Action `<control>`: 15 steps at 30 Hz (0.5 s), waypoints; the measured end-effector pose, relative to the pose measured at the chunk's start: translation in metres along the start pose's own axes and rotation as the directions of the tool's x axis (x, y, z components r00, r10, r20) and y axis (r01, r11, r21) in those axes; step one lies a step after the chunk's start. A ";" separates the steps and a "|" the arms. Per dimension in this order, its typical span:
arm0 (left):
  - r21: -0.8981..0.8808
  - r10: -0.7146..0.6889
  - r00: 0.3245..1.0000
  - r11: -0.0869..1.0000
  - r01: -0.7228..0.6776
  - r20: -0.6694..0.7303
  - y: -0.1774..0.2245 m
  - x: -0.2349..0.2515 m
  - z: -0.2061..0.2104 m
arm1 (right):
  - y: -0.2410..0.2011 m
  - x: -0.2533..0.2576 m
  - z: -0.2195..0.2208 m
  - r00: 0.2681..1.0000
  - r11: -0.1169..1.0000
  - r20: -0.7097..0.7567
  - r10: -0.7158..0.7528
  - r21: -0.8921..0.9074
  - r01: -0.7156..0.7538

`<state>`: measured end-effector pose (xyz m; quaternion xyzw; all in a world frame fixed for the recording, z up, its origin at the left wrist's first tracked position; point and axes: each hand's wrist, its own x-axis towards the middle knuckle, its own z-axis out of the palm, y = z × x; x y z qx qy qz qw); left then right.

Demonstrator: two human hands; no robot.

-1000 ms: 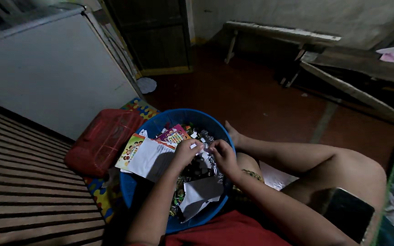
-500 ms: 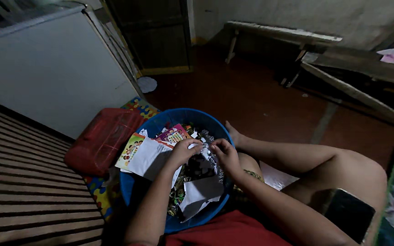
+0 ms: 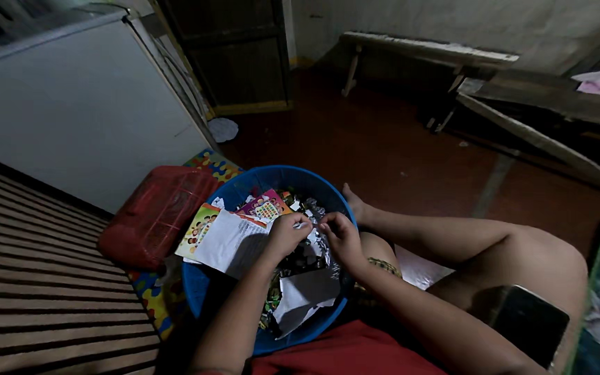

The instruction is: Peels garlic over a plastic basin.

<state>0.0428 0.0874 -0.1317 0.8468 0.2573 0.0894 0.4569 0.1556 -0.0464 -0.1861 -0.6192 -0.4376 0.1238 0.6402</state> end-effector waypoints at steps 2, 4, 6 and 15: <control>0.034 -0.017 1.000 0.999 0.017 -0.009 0.002 0.001 0.001 | 0.002 0.000 0.000 1.000 1.000 0.007 -0.013 -0.015 0.013; 0.069 -0.035 0.999 0.997 0.036 -0.010 0.006 0.000 0.002 | 0.002 0.001 0.000 0.999 0.999 0.033 -0.021 -0.032 0.022; 0.113 -0.044 0.999 0.992 0.046 -0.020 0.008 0.000 0.003 | 0.002 0.001 -0.001 0.998 0.998 0.049 -0.028 -0.054 0.030; 0.291 -0.106 0.991 0.948 0.126 -0.082 0.014 0.001 0.006 | 0.000 0.003 -0.001 0.994 0.995 0.103 -0.024 -0.090 0.034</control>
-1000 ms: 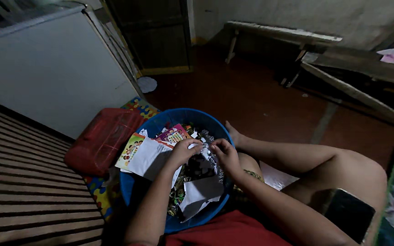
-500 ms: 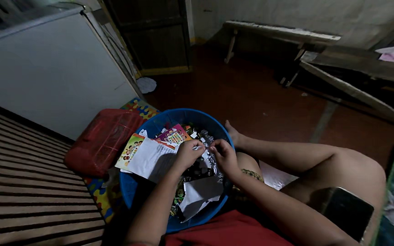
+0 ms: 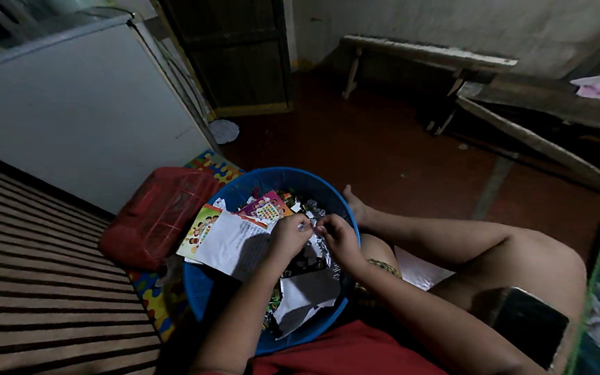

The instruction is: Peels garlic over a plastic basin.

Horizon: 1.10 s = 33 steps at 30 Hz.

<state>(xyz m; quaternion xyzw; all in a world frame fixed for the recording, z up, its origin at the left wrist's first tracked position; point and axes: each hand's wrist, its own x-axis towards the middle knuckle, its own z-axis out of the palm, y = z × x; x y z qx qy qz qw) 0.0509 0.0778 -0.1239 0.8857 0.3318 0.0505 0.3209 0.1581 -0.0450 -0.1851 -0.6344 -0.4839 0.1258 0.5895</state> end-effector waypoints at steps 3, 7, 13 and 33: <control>0.035 -0.097 0.995 0.995 0.097 -0.019 -0.024 0.012 -0.005 | -0.007 -0.008 0.003 0.989 0.992 0.089 -0.121 -0.017 0.123; -0.098 -0.042 0.999 0.994 0.045 0.024 -0.039 0.013 -0.016 | -0.011 -0.003 0.000 0.991 0.991 0.125 0.043 -0.130 -0.027; -0.255 0.037 0.997 0.967 -0.017 0.074 -0.030 0.009 -0.016 | -0.003 0.007 -0.004 0.954 0.962 0.153 0.256 -0.141 -0.236; -0.419 0.052 0.979 0.907 0.037 0.198 -0.017 -0.001 0.000 | 0.002 0.005 -0.002 0.961 0.961 -0.008 0.276 0.030 -0.276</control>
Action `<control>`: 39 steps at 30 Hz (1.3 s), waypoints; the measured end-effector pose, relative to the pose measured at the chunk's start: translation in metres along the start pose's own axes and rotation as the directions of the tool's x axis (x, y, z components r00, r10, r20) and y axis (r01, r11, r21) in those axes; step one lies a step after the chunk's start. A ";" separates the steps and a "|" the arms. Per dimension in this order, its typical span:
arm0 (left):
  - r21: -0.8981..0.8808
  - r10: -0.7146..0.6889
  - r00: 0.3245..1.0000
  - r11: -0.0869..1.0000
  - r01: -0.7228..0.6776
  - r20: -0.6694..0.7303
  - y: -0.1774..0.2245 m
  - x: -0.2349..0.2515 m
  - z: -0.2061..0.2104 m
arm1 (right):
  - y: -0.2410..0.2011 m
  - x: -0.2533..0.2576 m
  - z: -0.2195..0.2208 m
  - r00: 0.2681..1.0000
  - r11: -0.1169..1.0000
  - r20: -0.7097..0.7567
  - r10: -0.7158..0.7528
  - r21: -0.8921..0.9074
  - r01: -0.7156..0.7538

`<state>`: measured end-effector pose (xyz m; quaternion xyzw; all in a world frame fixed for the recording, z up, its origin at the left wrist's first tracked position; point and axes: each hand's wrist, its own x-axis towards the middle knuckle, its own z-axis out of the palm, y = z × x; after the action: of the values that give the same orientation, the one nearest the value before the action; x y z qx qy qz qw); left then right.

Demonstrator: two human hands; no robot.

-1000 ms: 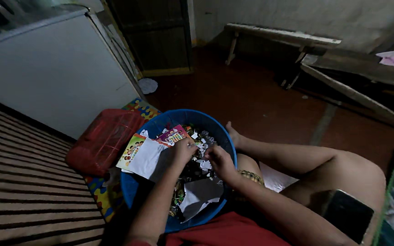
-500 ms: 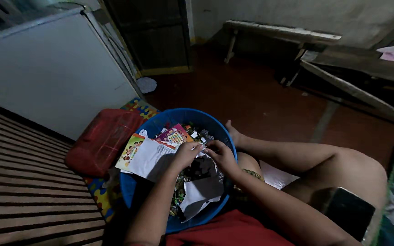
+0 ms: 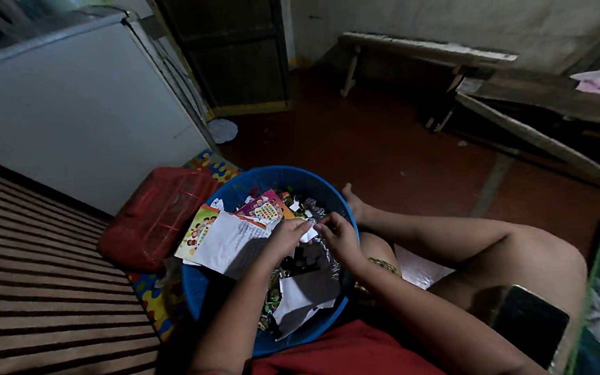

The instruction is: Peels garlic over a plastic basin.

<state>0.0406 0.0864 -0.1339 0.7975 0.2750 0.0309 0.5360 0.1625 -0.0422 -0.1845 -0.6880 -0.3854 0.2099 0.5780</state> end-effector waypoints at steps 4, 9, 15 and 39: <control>-0.061 -0.033 0.997 0.998 0.029 -0.075 0.004 -0.001 -0.006 | -0.002 0.001 -0.003 0.997 0.998 0.037 0.064 -0.032 -0.062; -0.116 0.012 0.995 0.993 -0.023 -0.098 0.003 -0.001 -0.002 | -0.003 0.001 -0.002 0.982 0.984 0.154 0.109 0.124 -0.128; 0.053 0.105 0.993 0.993 -0.102 -0.057 0.002 0.001 0.009 | 0.002 -0.001 0.001 0.998 0.961 0.058 0.012 0.275 -0.027; 0.022 0.123 0.917 0.992 -0.123 -0.379 -0.014 0.011 -0.005 | -0.005 -0.012 0.002 0.973 0.972 0.018 -0.230 -0.039 0.231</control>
<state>0.0426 0.0997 -0.1469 0.7916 0.3230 0.2187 0.4704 0.1524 -0.0505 -0.1825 -0.6487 -0.4707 0.1380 0.5819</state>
